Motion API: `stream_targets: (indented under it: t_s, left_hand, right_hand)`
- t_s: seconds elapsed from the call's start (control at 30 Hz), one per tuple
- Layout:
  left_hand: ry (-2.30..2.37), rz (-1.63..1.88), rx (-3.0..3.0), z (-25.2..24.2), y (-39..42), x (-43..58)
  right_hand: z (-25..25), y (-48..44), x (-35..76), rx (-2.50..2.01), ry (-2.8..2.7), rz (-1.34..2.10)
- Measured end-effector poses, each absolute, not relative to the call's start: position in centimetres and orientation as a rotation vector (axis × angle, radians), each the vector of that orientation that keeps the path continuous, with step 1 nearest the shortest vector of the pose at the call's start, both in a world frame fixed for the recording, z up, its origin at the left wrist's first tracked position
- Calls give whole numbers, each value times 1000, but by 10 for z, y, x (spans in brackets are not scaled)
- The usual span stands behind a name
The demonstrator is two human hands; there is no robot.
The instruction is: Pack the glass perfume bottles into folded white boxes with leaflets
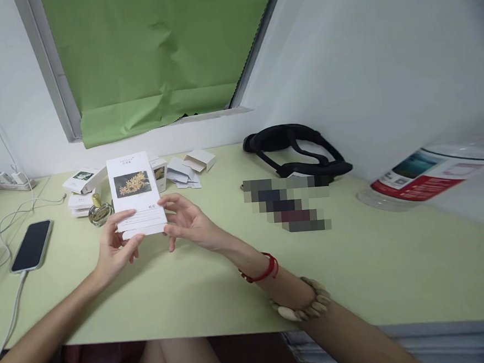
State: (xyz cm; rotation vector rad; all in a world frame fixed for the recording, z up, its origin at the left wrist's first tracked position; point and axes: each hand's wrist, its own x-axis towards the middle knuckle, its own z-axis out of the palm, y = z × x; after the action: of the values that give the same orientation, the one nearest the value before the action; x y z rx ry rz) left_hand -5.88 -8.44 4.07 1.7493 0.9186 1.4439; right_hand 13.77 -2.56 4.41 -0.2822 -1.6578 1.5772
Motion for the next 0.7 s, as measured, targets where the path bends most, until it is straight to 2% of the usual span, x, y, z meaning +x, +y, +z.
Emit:
stream_targets:
  t_s: [0.23, 0.7]
  left_hand:
    - [932, 1522, 1779, 39, -84, -59]
    - [922, 1499, 1777, 41, -86, -56]
  right_hand:
    - [42, -24, 137, -261, -1660, 1550]
    - [31, -30, 130, -357, -1700, 1211]
